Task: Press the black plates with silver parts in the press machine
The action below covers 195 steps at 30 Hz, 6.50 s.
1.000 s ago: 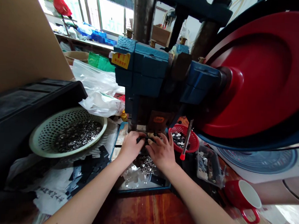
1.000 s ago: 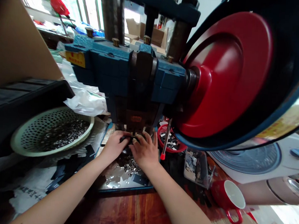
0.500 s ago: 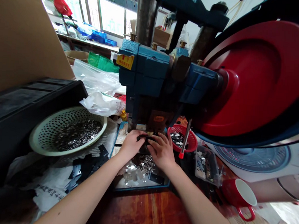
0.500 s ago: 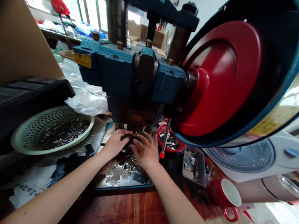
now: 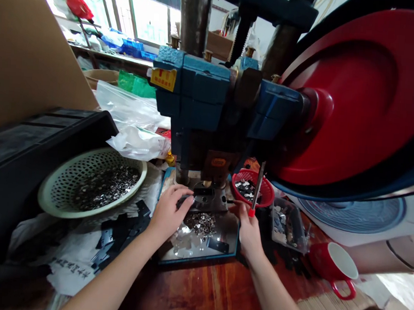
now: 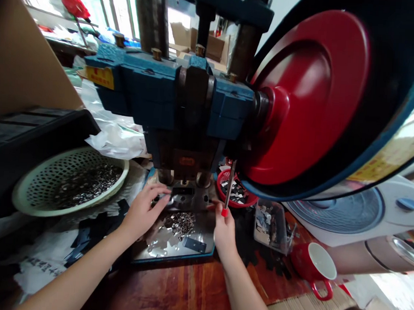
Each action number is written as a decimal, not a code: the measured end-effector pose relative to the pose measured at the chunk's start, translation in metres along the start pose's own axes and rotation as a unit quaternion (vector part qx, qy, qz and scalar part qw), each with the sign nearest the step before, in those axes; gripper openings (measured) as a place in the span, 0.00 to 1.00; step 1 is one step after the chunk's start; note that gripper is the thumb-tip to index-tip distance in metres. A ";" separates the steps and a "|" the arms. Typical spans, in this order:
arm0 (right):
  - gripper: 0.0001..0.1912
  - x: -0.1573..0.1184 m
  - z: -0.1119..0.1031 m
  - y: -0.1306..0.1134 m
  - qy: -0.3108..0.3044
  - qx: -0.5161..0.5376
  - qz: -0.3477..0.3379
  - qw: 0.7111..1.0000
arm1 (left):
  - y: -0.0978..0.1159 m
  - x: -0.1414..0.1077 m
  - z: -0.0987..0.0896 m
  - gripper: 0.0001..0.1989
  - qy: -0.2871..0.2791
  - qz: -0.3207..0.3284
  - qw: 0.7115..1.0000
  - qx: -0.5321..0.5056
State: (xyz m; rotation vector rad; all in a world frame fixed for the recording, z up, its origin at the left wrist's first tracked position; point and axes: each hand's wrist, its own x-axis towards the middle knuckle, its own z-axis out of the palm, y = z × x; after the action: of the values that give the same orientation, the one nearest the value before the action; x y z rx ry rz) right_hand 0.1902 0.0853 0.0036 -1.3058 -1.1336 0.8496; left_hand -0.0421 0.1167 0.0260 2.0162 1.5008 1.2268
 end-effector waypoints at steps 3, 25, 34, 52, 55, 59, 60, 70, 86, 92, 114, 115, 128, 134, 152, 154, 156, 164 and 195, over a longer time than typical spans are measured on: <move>0.23 -0.010 -0.011 0.000 0.011 0.110 0.047 0.993 | 0.002 -0.008 -0.001 0.11 -0.017 0.034 0.998 0.051; 0.28 -0.006 -0.010 0.004 0.024 0.097 0.000 0.995 | -0.024 -0.059 -0.054 0.14 0.008 -0.054 0.993 0.107; 0.17 0.045 0.040 -0.015 -0.078 -0.111 -0.060 0.989 | -0.053 -0.096 -0.090 0.16 -0.076 -0.095 0.977 0.177; 0.21 0.039 -0.034 -0.009 0.044 0.034 0.053 0.997 | -0.091 -0.108 -0.076 0.28 -0.174 -0.086 0.929 0.315; 0.26 0.034 -0.039 -0.010 0.073 0.075 0.041 0.994 | -0.093 -0.112 -0.071 0.30 -0.190 -0.090 0.918 0.337; 0.16 0.007 -0.032 -0.005 -0.016 -0.077 0.033 0.996 | -0.089 -0.111 -0.068 0.30 -0.185 -0.097 0.918 0.336; 0.13 -0.002 -0.029 -0.005 -0.059 -0.129 0.017 0.990 | -0.088 -0.109 -0.068 0.29 -0.183 -0.098 0.920 0.333; 0.07 -0.063 0.002 -0.013 -0.260 -0.418 -0.234 0.838 | -0.071 -0.105 -0.065 0.22 -0.101 -0.055 0.954 0.278; 0.04 -0.076 -0.001 -0.003 -0.170 -0.344 -0.270 0.883 | 0.027 -0.115 0.002 0.10 -0.132 0.164 0.966 0.151; 0.06 -0.044 -0.020 -0.019 -0.066 -0.307 -0.231 0.921 | 0.052 -0.094 0.033 0.19 -0.172 0.153 0.954 0.193; 0.11 0.033 0.050 -0.033 -0.126 -0.422 -0.330 0.835 | 0.032 -0.086 0.007 0.12 -0.038 -0.101 0.990 -0.093; 0.12 0.032 0.049 -0.033 -0.126 -0.420 -0.329 0.836 | 0.031 -0.084 0.004 0.13 -0.030 -0.156 0.978 -0.134; 0.11 -0.025 0.048 -0.032 -0.197 0.027 0.070 0.978 | 0.040 -0.061 -0.013 0.27 0.026 -0.353 0.866 -0.354; 0.20 -0.053 0.053 -0.044 -0.290 0.292 0.323 0.852 | 0.043 -0.063 -0.007 0.23 0.016 -0.336 0.858 -0.387; 0.09 -0.028 0.047 -0.031 -0.169 -0.040 -0.025 0.984 | 0.035 -0.042 0.000 0.17 -0.025 -0.237 0.950 -0.200; 0.08 -0.012 0.048 -0.031 -0.129 -0.128 -0.110 0.977 | 0.033 -0.026 0.004 0.13 -0.018 -0.169 0.978 -0.122; 0.07 0.007 0.051 -0.031 -0.090 -0.187 -0.171 0.963 | 0.030 -0.007 0.009 0.11 -0.012 -0.110 0.991 -0.072; 0.06 0.050 0.068 -0.016 -0.052 -0.218 -0.164 0.961 | 0.010 0.038 0.026 0.07 0.002 -0.070 0.996 -0.055; 0.14 0.038 0.022 -0.006 -0.046 -0.070 -0.044 0.996 | 0.034 -0.002 0.017 0.10 -0.021 -0.032 0.999 0.007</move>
State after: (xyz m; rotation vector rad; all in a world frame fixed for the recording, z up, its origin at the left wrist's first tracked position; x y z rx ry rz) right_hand 0.1788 0.1273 0.0135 -1.3319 -1.3342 0.7840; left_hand -0.0078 0.1052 0.0391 1.9735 1.5450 1.1447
